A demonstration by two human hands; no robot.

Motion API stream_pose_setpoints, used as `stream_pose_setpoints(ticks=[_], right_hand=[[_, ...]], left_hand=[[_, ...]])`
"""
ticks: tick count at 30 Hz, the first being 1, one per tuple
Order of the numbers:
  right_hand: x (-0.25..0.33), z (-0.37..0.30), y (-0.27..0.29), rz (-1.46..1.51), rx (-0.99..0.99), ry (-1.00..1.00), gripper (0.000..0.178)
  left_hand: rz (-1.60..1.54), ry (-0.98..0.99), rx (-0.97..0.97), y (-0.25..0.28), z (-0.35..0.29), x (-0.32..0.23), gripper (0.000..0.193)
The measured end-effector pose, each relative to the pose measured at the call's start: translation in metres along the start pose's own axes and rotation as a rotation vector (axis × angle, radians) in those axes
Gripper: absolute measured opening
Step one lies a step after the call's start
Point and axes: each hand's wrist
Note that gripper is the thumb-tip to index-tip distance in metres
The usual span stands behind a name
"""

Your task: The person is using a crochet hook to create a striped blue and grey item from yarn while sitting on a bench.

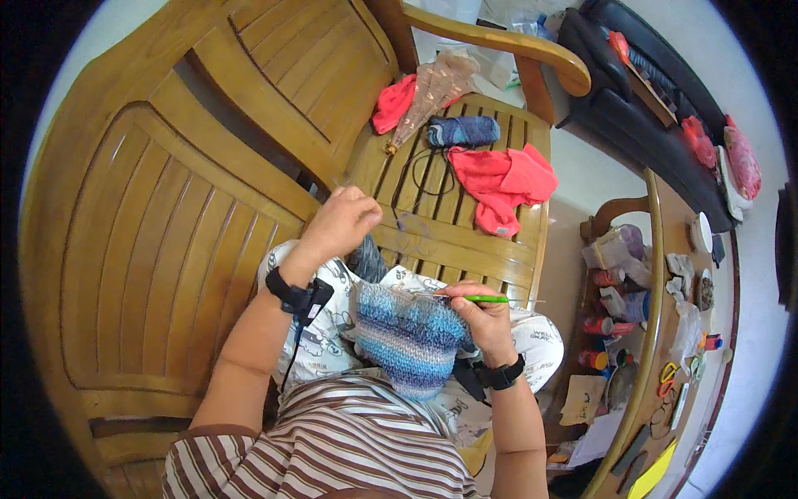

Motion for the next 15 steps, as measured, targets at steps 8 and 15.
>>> stream_pose_setpoints(ticks=[8, 15], right_hand=[[0.001, 0.0, 0.0, -0.074, -0.012, -0.014, 0.015], [0.001, 0.002, -0.001, -0.002, 0.0, -0.021, 0.014]], left_hand=[[-0.763, 0.07, 0.457, -0.042, -0.018, -0.034, 0.062], [-1.063, -0.057, 0.422, -0.082, -0.02, -0.033, 0.066]])
Point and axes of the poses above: each hand's wrist, its own z-axis towards the middle knuckle, its own y-axis out of the back of the hand, x = y × z, and after that the axes turned 2 degrees about z, right-handed
